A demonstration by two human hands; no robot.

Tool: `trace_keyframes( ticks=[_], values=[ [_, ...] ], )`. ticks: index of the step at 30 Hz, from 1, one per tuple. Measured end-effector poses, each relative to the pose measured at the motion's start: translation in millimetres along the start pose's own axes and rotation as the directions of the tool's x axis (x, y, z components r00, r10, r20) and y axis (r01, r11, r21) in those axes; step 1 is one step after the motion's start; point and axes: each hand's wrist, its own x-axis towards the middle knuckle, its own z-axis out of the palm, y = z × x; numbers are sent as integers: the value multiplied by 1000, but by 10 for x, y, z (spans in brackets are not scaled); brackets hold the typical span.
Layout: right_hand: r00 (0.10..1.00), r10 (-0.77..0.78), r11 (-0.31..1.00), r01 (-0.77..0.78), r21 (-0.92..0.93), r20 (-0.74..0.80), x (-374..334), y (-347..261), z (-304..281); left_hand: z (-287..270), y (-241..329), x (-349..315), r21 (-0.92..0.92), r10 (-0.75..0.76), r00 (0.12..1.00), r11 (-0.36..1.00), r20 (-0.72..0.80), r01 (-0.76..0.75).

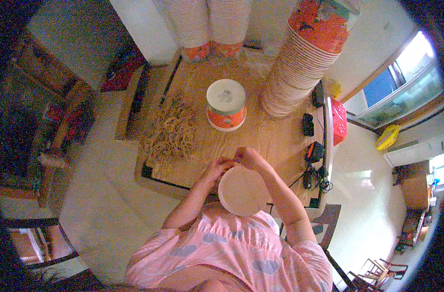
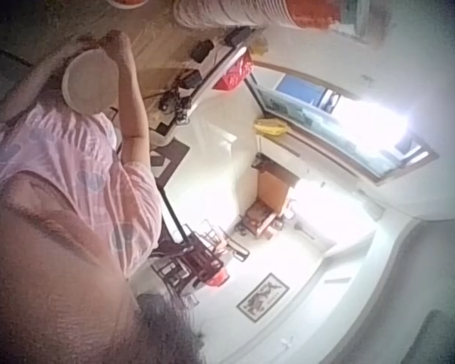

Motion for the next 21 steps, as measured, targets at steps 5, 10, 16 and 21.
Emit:
trace_keyframes(
  ticks=[5,10,16,21],
  values=[
    [1000,10,1000,-9,27,-12,-52,-99,-20,-123,-218,163,58,400,901,916,-167,-397],
    [999,49,993,-48,105,-10,-51,-72,-19,-37,-73,-3,419,495,865,772,75,-478],
    [997,-11,995,19,99,-82,-80,-130,-22,5,45,-106,565,549,824,639,141,-522],
    [998,15,991,-7,133,-59,-81,-85,-16,22,118,-236,608,544,817,588,190,-533]
  ],
)
